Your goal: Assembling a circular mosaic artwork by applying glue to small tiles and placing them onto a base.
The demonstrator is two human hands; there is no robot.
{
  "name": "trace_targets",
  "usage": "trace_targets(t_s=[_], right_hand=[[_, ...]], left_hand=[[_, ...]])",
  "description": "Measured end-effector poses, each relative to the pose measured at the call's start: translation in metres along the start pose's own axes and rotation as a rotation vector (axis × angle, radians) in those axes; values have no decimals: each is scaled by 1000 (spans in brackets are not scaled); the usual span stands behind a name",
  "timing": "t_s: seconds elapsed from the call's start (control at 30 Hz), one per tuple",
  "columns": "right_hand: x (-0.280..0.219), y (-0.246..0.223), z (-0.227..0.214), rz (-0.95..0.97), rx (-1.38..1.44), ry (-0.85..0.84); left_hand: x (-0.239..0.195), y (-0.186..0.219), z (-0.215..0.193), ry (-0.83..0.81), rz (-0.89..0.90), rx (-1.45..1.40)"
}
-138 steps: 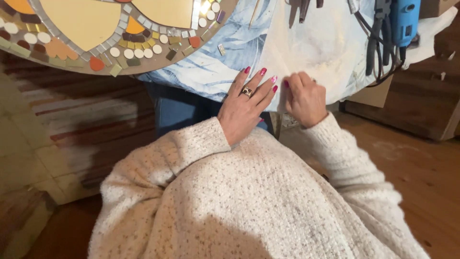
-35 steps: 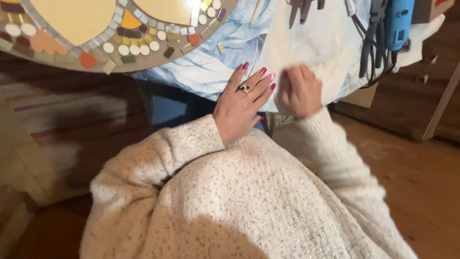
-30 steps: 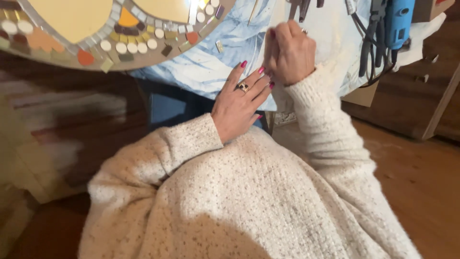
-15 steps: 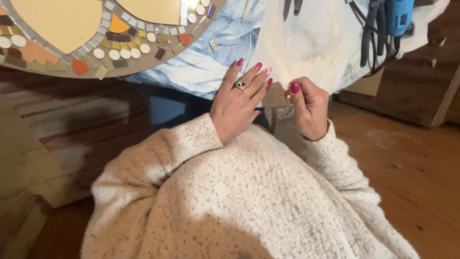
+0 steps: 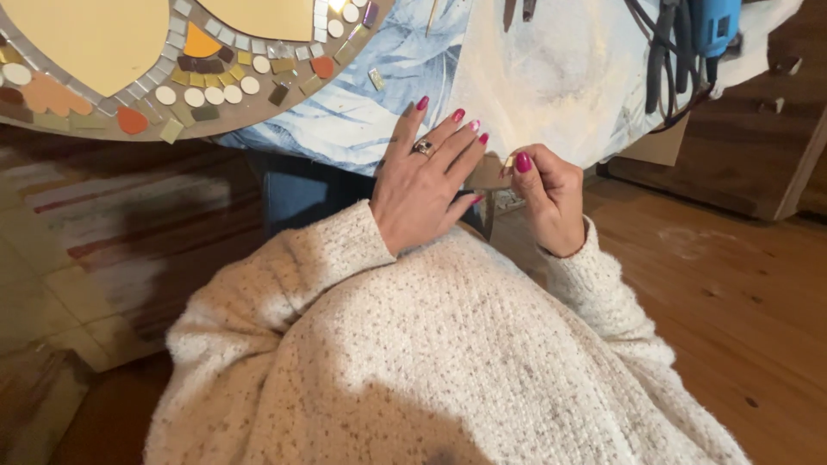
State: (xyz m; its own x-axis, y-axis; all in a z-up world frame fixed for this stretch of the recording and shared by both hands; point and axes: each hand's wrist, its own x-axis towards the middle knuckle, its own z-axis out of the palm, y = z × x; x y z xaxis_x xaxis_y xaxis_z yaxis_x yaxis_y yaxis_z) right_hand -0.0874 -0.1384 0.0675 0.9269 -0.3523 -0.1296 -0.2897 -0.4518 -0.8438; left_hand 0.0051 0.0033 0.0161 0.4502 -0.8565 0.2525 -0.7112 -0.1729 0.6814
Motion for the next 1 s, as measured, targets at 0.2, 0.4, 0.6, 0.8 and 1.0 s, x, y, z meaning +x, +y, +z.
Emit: trace_targets(t_s=[0.2,0.4,0.6,0.8,1.0], right_hand=[[-3,-1,10,53,272,27],[1,-2,17,47,336,14],[-2,3,17,84,539,6],[-3,1,16,64,524,-7],[-5,0,17,21,500,-4]], left_hand=[[4,3,6,321,-89,-461],[6,8,0,333,-186,-742],[8,10,-7,380,-174,-780],[7,11,-9,396,-166,-787],[6,13,-12,416,-149,-808]])
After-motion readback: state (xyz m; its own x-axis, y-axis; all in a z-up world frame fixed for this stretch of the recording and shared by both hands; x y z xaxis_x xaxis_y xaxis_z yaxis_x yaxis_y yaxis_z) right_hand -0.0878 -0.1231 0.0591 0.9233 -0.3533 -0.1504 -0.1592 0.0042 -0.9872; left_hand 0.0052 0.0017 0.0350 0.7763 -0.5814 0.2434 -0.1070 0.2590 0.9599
